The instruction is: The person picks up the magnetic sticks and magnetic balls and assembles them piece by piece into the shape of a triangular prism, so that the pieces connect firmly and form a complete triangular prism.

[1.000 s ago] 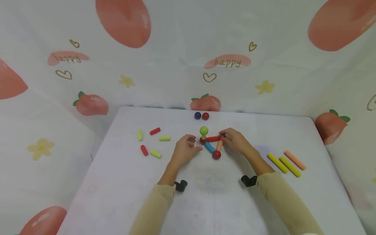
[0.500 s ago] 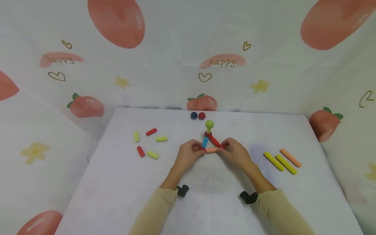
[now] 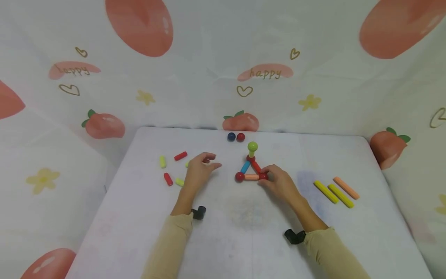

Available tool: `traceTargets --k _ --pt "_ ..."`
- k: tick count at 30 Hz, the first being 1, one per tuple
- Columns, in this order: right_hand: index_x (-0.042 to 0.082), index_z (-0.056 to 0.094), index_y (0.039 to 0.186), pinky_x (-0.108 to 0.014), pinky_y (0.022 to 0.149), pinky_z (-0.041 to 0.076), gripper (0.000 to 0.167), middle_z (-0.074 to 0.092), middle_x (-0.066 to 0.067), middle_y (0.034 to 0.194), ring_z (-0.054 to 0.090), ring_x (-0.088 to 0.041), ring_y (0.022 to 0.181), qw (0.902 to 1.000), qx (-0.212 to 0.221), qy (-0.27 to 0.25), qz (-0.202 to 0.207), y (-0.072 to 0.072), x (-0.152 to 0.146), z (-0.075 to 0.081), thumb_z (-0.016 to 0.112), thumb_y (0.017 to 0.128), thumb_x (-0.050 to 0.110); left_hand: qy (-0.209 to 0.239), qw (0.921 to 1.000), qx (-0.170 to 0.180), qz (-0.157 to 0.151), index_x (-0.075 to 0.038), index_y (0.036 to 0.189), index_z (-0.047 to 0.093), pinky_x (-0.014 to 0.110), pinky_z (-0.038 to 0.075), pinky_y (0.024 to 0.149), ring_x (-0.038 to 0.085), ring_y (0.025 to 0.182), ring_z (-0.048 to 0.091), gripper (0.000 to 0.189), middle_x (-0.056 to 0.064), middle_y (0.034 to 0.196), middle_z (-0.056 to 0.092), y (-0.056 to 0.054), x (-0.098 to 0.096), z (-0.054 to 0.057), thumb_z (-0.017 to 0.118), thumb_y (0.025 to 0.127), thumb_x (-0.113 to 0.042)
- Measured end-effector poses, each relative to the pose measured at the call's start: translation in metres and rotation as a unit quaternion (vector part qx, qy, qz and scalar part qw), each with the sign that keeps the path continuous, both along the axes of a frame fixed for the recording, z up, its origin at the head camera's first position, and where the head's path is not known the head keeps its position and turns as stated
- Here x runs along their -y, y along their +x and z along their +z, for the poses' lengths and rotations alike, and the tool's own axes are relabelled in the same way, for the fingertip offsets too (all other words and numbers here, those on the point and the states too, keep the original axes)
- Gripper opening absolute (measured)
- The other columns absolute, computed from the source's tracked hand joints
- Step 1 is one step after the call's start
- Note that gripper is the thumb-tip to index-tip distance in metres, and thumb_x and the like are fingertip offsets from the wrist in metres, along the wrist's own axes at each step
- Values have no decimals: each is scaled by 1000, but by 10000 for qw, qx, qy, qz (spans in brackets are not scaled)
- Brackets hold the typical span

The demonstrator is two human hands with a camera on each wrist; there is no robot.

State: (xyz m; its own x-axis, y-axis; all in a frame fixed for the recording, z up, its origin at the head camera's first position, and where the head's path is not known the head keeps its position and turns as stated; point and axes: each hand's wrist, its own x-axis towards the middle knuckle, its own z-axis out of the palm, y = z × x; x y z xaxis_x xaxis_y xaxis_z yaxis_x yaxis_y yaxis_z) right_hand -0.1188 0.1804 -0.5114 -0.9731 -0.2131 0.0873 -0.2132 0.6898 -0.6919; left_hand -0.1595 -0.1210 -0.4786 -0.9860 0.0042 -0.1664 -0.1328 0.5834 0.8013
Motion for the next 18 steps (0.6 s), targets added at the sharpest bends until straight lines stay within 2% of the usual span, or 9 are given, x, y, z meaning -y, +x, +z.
traceTargets --k 2,5,8,12,18 --pt "9 66 120 -50 100 54 38 71 -9 116 65 -27 110 10000 24 -14 -10 0 -1 0 82 86 19 -271 9996 -112 -23 -19 132 65 45 51 106 25 125 56 51 1 131 67 -5 21 4 81 88 -37" --pt "10 65 120 -50 101 53 38 71 -9 117 65 -27 111 10000 51 -50 -21 1 -1 0 82 87 19 -857 9958 -240 -231 -17 136 63 49 46 110 30 131 53 55 5 137 64 -12 49 6 82 86 -31" --pt "10 65 120 -50 101 53 38 70 -9 117 65 -28 111 9999 65 -67 -41 2 -2 0 82 87 18 -1284 9907 -168 -425 -14 137 62 51 43 112 34 133 52 55 9 141 61 -17 64 5 82 86 -22" --pt "11 65 120 -51 101 53 38 70 -9 118 65 -27 112 9999 121 -89 -73 3 -4 -1 82 87 17 -1449 9875 -111 -603 -12 134 63 50 46 108 33 128 57 50 10 136 66 -20 72 1 79 87 -15" --pt "11 65 121 -52 102 53 38 70 -9 118 65 -28 113 9999 99 -134 -14 2 -2 -2 82 87 18 -1628 9843 -213 -647 -10 126 68 46 50 103 30 114 64 39 10 121 73 -23 72 -9 77 89 -7"
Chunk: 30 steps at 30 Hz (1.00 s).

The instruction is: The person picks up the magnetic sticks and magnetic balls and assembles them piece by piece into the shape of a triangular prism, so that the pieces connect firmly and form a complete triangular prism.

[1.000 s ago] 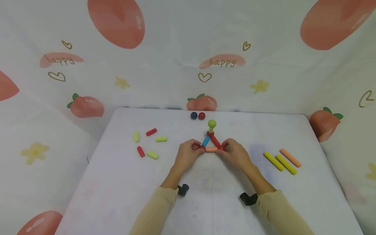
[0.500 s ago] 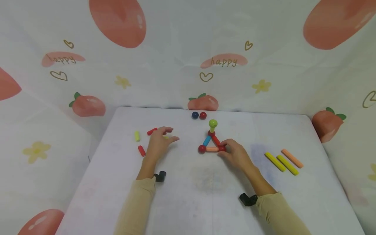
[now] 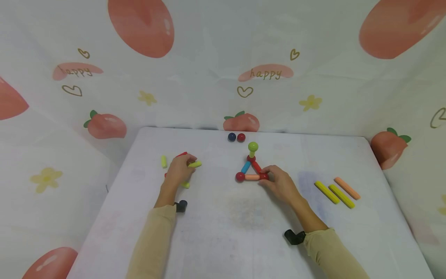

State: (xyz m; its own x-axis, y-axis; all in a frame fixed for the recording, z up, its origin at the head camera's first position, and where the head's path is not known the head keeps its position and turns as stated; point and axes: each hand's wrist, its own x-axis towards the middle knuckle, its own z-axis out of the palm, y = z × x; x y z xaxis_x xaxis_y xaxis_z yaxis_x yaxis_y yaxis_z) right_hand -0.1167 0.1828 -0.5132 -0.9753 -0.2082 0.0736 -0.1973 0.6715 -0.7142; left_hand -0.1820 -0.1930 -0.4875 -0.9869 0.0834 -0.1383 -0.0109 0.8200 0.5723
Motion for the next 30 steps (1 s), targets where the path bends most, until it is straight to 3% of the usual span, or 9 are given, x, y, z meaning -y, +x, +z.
traceTargets --k 4,8,13,16,21,25,30 --pt "11 65 121 -52 102 52 39 70 -10 119 65 -29 115 10000 37 12 -9 1 0 0 81 87 19 186 9997 -135 -82 -10 127 68 45 52 101 29 112 66 38 10 119 73 1 -4 -4 74 90 -6" --pt "11 65 121 -53 102 52 39 71 -9 119 65 -29 114 10000 78 37 -36 2 0 -1 82 87 19 832 9960 -298 -143 -11 129 67 45 54 101 29 111 67 36 10 122 70 7 -16 5 72 93 -9" --pt "12 66 119 -52 102 52 37 71 -8 118 65 -28 113 10000 32 44 -28 0 0 -1 82 87 19 1766 9838 -299 -61 -15 124 65 40 56 101 22 109 66 31 4 118 68 17 -49 25 73 94 -16" --pt "13 66 119 -52 103 52 37 71 -7 118 64 -27 113 9999 65 30 -78 -1 0 0 82 87 20 2213 9743 -414 -74 -16 119 64 37 57 101 18 110 66 29 2 115 69 23 -75 29 75 93 -17" --pt "13 66 120 -52 103 51 37 71 -8 118 65 -28 114 9997 173 77 -171 -2 1 1 82 87 22 2717 9619 -277 -112 -16 112 66 32 58 96 16 107 67 27 0 111 70 34 -114 18 79 89 -13" --pt "12 66 119 -53 101 52 38 72 -9 118 66 -28 114 9996 154 168 -169 -1 2 3 82 87 23 2726 9620 101 -95 -19 108 67 30 59 93 14 103 67 26 -2 108 70 42 -131 5 81 87 -15" --pt "13 66 118 -53 99 53 38 73 -8 117 67 -28 112 9995 135 210 -198 0 2 4 83 86 24 2566 9661 132 -236 -20 105 67 31 59 94 15 103 68 25 -3 105 70 45 -137 -2 82 86 -14"
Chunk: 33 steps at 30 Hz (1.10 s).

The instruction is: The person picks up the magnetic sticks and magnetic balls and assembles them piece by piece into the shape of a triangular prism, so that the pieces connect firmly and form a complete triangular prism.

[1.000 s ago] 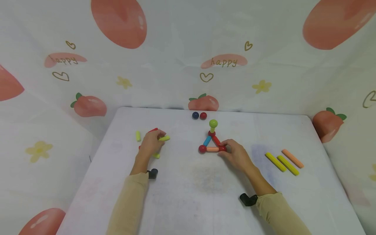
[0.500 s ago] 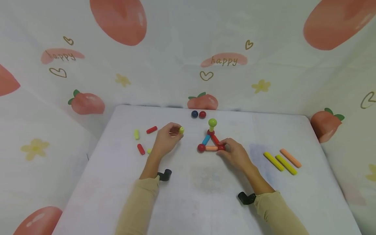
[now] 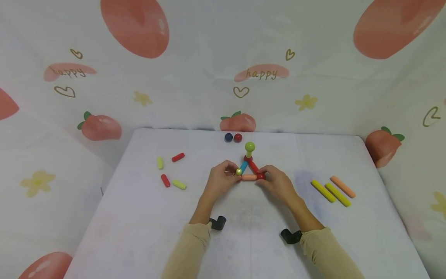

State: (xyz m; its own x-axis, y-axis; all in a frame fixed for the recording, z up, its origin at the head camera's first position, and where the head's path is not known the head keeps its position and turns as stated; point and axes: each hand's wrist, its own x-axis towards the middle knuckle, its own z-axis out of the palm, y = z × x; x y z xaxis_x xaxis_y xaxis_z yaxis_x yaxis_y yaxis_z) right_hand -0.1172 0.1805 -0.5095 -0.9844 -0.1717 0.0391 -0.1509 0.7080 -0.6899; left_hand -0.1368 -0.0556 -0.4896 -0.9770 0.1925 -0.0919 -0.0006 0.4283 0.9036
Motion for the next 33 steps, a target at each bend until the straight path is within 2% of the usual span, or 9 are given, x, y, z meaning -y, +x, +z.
traceTargets --k 8,12,15,18,20,22,25,29,33 --pt "13 66 117 -51 97 54 37 73 -7 117 68 -27 110 9998 -101 150 -8 -1 -5 -1 82 86 24 -61 10000 37 16 -21 104 67 32 59 92 13 98 69 25 -3 103 71 -3 -5 -4 83 86 -15" --pt "14 67 117 -51 96 54 35 73 -7 118 67 -27 109 9998 -37 198 -91 -1 -10 1 82 87 23 -91 9995 48 -306 -20 110 67 33 58 95 13 101 69 30 -2 107 71 -7 -7 -6 83 85 -16" --pt "15 67 118 -52 98 54 34 72 -7 120 66 -27 110 9996 93 220 -137 -1 -14 1 81 88 23 -177 9979 121 -616 -17 120 67 36 56 100 15 109 67 40 0 117 71 -15 -2 -5 85 84 -19" --pt "15 67 118 -53 100 53 34 72 -7 122 65 -28 113 9996 147 180 -134 -2 -18 0 81 88 23 -173 9966 290 -752 -16 129 65 41 53 105 18 116 65 50 0 126 69 -33 6 -3 85 84 -20" --pt "15 67 118 -54 101 52 34 72 -7 122 65 -28 115 9997 142 149 -113 -2 -21 -1 81 88 23 -110 9955 484 -812 -16 133 63 44 52 106 21 121 63 54 1 132 67 -51 12 0 84 85 -22" --pt "16 67 118 -54 102 52 34 72 -7 122 65 -28 115 9998 143 89 -109 -2 -22 -1 81 88 24 -171 9959 478 -750 -16 134 62 45 52 105 22 121 62 54 1 133 66 -70 18 1 84 85 -24" --pt "17 67 117 -54 102 52 34 72 -6 121 65 -28 116 9997 178 45 -137 -2 -23 -1 81 88 24 -300 9988 199 -325 -16 133 63 43 55 98 23 115 65 53 3 132 67 -97 21 0 84 85 -24" --pt "16 66 118 -54 102 52 35 72 -7 122 64 -28 115 9998 167 -23 -113 -1 -21 -2 81 88 23 -549 9970 -282 467 -13 136 61 41 55 94 25 107 67 52 7 134 65 -123 19 -5 80 88 -20" --pt "16 65 119 -53 103 52 36 72 -6 121 64 -27 115 9998 145 -93 -37 -2 -17 -2 81 88 24 -1054 9926 -350 500 -13 146 54 43 46 111 27 128 59 56 8 147 57 -137 18 -11 74 94 -22"
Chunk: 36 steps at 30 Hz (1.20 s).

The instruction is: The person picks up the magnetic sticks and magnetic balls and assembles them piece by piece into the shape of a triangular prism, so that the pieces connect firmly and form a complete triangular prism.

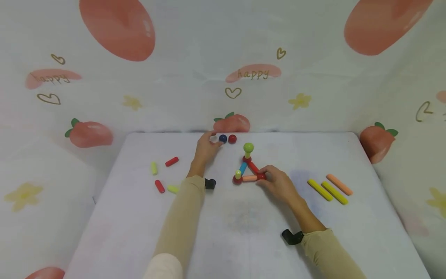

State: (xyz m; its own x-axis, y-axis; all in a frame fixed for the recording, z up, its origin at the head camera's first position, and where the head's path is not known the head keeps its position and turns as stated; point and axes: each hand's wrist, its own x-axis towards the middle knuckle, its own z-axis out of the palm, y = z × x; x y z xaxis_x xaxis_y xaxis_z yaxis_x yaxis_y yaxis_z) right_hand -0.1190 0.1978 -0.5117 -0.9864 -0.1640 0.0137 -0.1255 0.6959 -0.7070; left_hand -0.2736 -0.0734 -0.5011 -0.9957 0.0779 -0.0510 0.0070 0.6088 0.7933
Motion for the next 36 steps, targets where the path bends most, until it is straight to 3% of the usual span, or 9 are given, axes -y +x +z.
traceTargets --k 3,6,11,16,20,23,25,31,36 --pt "17 66 119 -52 103 52 35 72 -5 121 65 -26 116 10000 -42 -4 7 0 0 -1 81 88 25 -329 9992 -39 -234 -14 148 53 44 36 122 28 144 48 55 9 152 53 -5 -6 -7 70 97 -23" --pt "17 66 118 -52 103 52 34 72 -4 122 65 -26 117 10000 -78 -9 7 0 -2 -2 81 88 23 -488 9981 -190 -314 -14 144 58 44 35 122 28 145 47 50 10 149 56 -7 -13 -12 70 97 -23" --pt "17 66 118 -52 103 52 34 72 -5 122 65 -26 117 10000 -54 -27 -29 -1 1 -1 81 88 23 -533 9980 -345 -43 -15 136 62 43 41 117 27 138 55 43 8 141 64 0 -10 -11 72 95 -25" --pt "16 66 121 -53 104 52 36 71 -7 124 64 -28 118 10000 -34 -31 -9 -1 -1 -1 80 89 25 -261 9984 -453 229 -16 132 63 44 45 112 26 129 60 41 7 131 68 12 -3 -3 73 94 -27" --pt "15 67 122 -54 106 50 37 71 -8 126 63 -30 122 10000 -6 -89 -27 -2 1 -3 80 89 26 101 9980 -595 171 -19 131 63 40 50 89 26 102 61 42 4 126 69 36 2 10 74 94 -34" --pt "16 67 122 -54 108 49 37 70 -9 127 62 -30 124 9999 50 -154 -56 -2 1 -3 80 89 26 324 9974 -628 -114 -23 131 63 32 46 71 22 83 54 44 1 122 70 61 -1 18 75 92 -39" --pt "15 67 123 -55 109 48 37 69 -9 129 61 -31 126 9998 91 -177 -47 -2 1 -2 79 90 26 453 9964 -659 -299 -25 130 64 27 44 66 19 80 52 44 -2 120 70 79 -5 24 76 91 -40" --pt "13 65 124 -56 109 47 38 68 -12 130 61 -33 126 9999 49 -89 -38 1 5 -1 79 90 25 686 9932 -535 -776 -29 131 64 24 47 65 17 83 55 43 -5 122 70 118 -10 33 77 91 -36" --pt "11 65 123 -55 107 49 39 69 -13 128 62 -33 124 9999 -95 -56 -52 4 7 -1 79 89 21 666 9929 -267 -953 -32 132 64 23 51 68 16 87 56 44 -8 127 68 130 -13 30 78 91 -35"
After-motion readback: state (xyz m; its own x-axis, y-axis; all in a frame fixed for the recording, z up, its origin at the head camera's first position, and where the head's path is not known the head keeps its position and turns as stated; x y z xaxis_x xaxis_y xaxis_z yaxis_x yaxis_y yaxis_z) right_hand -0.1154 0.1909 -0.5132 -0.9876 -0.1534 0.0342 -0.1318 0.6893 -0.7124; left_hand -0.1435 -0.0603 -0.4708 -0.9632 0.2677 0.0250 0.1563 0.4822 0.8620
